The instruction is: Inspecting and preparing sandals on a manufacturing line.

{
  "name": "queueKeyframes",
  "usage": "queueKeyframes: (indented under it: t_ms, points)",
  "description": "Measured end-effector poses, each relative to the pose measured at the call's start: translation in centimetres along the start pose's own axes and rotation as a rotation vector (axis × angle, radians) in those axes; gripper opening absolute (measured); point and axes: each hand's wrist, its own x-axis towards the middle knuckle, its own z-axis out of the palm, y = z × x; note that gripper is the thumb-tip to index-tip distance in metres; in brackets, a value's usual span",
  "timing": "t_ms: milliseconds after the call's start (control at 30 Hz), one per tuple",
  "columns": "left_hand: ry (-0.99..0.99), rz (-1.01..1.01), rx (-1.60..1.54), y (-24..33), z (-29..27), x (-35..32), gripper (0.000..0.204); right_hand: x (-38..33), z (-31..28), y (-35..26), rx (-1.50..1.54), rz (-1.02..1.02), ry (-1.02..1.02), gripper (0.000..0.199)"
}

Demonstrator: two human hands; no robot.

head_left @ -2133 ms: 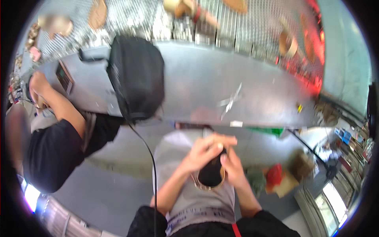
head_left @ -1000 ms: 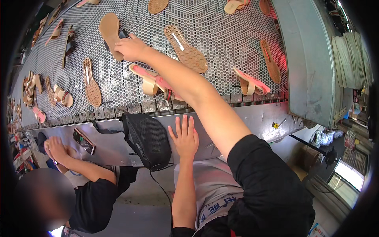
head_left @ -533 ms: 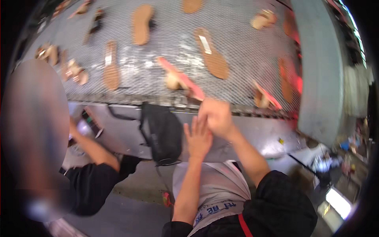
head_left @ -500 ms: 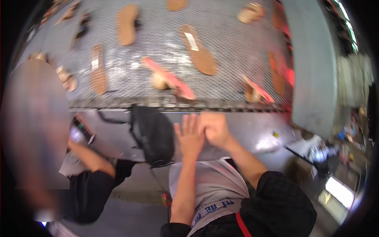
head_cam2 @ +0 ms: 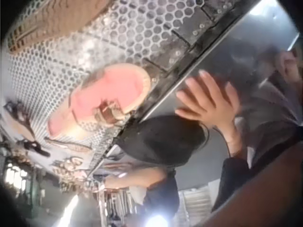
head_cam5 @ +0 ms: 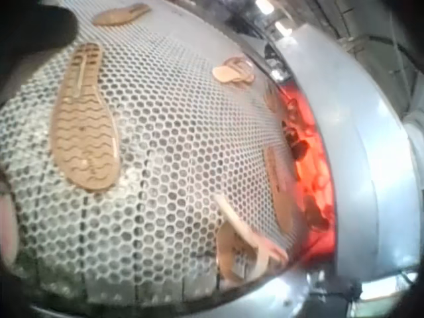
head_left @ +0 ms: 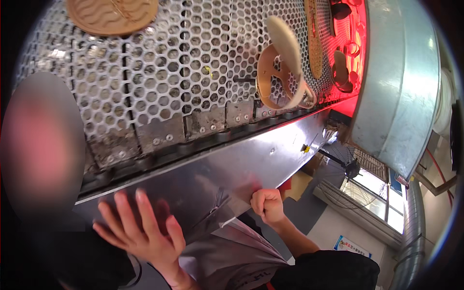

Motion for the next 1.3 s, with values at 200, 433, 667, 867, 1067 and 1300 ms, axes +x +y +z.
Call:
queueKeyframes:
  t_ms: [200, 433, 667, 867, 1067, 1300]
  points:
    - [0.047, 0.041, 0.046, -0.3, 0.8, -0.7, 0.056, 1.2, 0.5, -1.7, -0.022, 0.275, 0.093, 0.016]
    - [0.081, 0.031, -0.08, 0.6, 0.6, -0.3, 0.056, 1.1, -0.1, -2.5, -0.096, 0.281, 0.136, 0.015]
    - [0.112, 0.068, -0.041, 1.1, 1.0, -0.1, 0.059, 1.3, 0.3, -3.2, -0.133, 0.301, 0.174, 0.015]
    - [0.124, 0.074, -0.046, 1.7, 1.3, 0.0, 0.059, 1.5, 0.1, -4.1, -0.166, 0.326, 0.139, 0.025]
    - [0.118, 0.087, -0.034, 1.7, 1.4, 0.2, 0.06, 1.6, -0.3, -3.9, -0.197, 0.371, 0.13, 0.025]
    - [0.068, 0.067, 0.02, 2.2, -1.4, 0.5, 0.055, 0.1, 0.8, -5.2, -0.161, 0.25, 0.076, 0.025]
